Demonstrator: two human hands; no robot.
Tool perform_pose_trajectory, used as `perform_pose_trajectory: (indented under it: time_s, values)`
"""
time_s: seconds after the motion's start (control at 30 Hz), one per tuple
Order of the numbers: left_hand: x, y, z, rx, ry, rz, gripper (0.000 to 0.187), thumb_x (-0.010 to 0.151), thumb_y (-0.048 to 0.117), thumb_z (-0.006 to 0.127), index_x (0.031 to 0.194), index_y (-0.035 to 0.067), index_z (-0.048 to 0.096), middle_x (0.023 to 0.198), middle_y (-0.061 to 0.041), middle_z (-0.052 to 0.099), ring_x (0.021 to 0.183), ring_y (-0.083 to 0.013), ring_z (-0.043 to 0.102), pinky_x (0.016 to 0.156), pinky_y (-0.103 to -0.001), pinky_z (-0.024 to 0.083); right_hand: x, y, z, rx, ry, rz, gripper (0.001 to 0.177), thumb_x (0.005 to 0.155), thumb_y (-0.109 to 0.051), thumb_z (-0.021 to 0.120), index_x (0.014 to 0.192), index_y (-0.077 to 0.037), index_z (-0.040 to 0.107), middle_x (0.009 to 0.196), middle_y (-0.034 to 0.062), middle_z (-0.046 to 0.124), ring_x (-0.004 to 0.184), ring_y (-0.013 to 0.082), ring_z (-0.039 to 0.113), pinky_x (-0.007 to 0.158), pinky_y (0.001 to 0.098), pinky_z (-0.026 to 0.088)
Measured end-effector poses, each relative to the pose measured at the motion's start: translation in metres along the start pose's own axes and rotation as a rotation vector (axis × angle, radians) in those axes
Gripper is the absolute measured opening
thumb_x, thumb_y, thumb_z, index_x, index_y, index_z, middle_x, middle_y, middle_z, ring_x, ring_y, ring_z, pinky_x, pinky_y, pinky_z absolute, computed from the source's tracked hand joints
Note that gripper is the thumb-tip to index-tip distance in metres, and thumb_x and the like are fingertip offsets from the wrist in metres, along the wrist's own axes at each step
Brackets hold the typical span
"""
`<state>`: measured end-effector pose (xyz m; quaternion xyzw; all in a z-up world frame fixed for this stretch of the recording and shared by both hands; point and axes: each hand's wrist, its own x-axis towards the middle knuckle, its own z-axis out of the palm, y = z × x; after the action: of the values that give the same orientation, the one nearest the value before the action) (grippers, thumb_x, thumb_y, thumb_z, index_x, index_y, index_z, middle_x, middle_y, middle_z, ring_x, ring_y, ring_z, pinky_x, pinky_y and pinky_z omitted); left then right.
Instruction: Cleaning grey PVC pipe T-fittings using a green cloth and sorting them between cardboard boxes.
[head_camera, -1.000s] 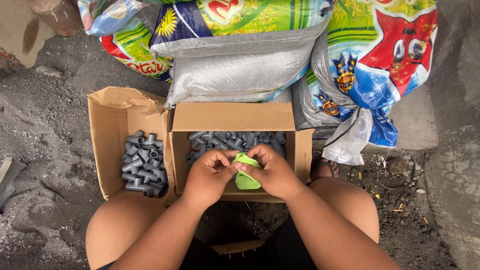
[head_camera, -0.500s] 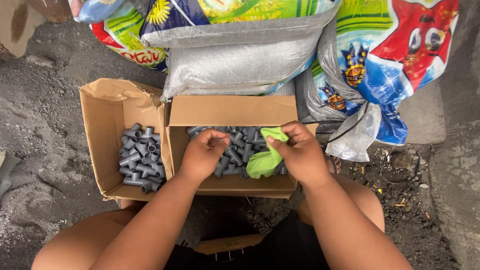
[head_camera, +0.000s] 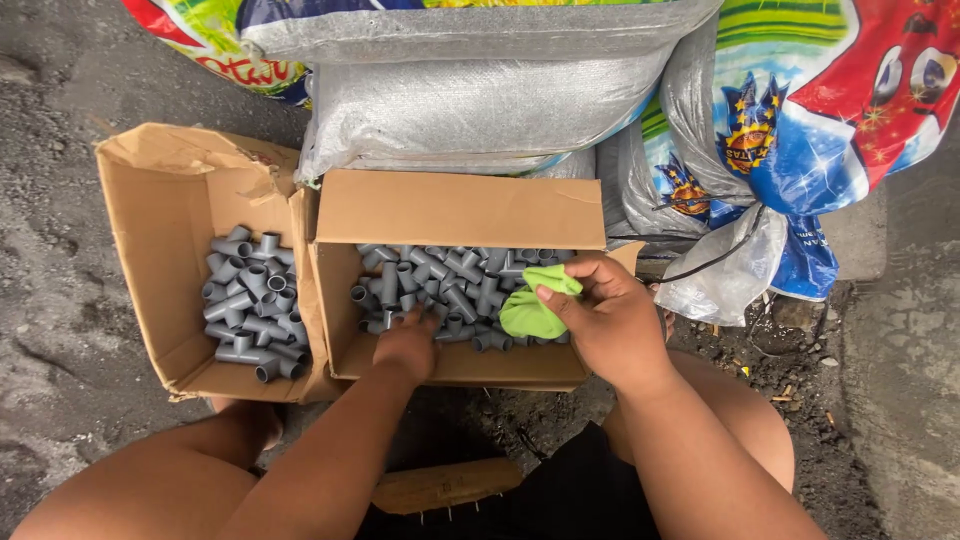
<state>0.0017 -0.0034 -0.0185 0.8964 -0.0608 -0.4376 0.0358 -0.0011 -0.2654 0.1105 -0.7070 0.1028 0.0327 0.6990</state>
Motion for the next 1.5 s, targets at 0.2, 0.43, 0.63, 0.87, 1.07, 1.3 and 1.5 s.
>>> perform_pose_trajectory:
  time_s: [0.2, 0.43, 0.63, 0.87, 1.07, 1.3, 1.5]
  values:
    - [0.040, -0.006, 0.026, 0.078, 0.013, 0.025, 0.062, 0.101, 0.026, 0.056, 0.158, 0.015, 0.033, 0.164, -0.018, 0.028, 0.139, -0.0424, 0.048, 0.103, -0.055, 0.053, -0.006, -0.009, 0.003, -0.054, -0.001, 0.083, 0.029, 0.086, -0.003, 0.083, 0.107, 0.003, 0.064, 0.089, 0.0161, 0.072, 0.077, 0.0143, 0.066, 0.067, 0.0292, 0.060]
    - [0.048, -0.015, 0.039, 0.132, 0.057, -0.005, 0.062, 0.098, 0.008, 0.054, 0.156, 0.000, 0.032, 0.159, -0.024, 0.032, 0.137, -0.0386, 0.051, 0.103, -0.042, 0.056, -0.005, -0.007, 0.006, -0.128, 0.004, 0.167, 0.031, 0.087, -0.006, 0.084, 0.111, 0.004, 0.067, 0.086, 0.0189, 0.073, 0.081, 0.0149, 0.067, 0.070, 0.0312, 0.060]
    - [-0.022, 0.013, -0.029, -0.079, 0.159, 0.062, 0.058, 0.100, 0.003, 0.048, 0.155, -0.006, 0.033, 0.153, -0.027, 0.044, 0.133, -0.0368, 0.058, 0.109, -0.043, 0.055, -0.007, -0.001, 0.015, -0.171, 0.018, 0.136, 0.030, 0.087, -0.009, 0.083, 0.112, 0.003, 0.070, 0.088, 0.0201, 0.076, 0.078, 0.0168, 0.070, 0.069, 0.0343, 0.061]
    - [-0.089, 0.021, -0.064, -0.667, 0.342, 0.189, 0.050, 0.102, 0.012, 0.051, 0.152, 0.014, 0.047, 0.165, -0.020, 0.023, 0.141, -0.0395, 0.048, 0.112, -0.049, 0.051, -0.026, -0.005, 0.031, -0.277, 0.020, 0.091, 0.027, 0.092, -0.017, 0.079, 0.114, -0.003, 0.074, 0.090, 0.0164, 0.078, 0.077, 0.0162, 0.071, 0.072, 0.0346, 0.061]
    - [-0.194, 0.026, -0.091, -0.787, 0.417, 0.290, 0.053, 0.096, 0.009, 0.063, 0.148, 0.014, 0.051, 0.158, -0.020, 0.037, 0.137, -0.0425, 0.051, 0.106, -0.050, 0.055, -0.067, -0.006, 0.053, -0.329, 0.085, -0.198, 0.027, 0.085, -0.010, 0.084, 0.107, 0.001, 0.076, 0.095, 0.0213, 0.075, 0.090, 0.0296, 0.075, 0.080, 0.0453, 0.061]
    - [-0.208, 0.002, -0.036, -0.904, 0.679, 0.368, 0.068, 0.080, 0.007, 0.078, 0.144, 0.017, 0.058, 0.139, -0.014, 0.060, 0.128, -0.0286, 0.063, 0.102, -0.038, 0.057, -0.106, 0.000, 0.078, -0.340, 0.002, -0.644, 0.020, 0.086, -0.003, 0.076, 0.106, -0.001, 0.074, 0.105, 0.0139, 0.069, 0.091, 0.0271, 0.071, 0.075, 0.0371, 0.060]
    - [-0.190, 0.004, -0.005, -0.990, 0.753, 0.322, 0.067, 0.077, 0.008, 0.075, 0.140, 0.028, 0.064, 0.127, 0.001, 0.075, 0.082, -0.0127, 0.056, 0.077, -0.024, 0.051, -0.109, 0.025, 0.085, -0.527, -0.129, -0.756, 0.031, 0.089, -0.011, 0.076, 0.119, -0.007, 0.072, 0.110, 0.0083, 0.063, 0.093, 0.0227, 0.067, 0.074, 0.0329, 0.058]
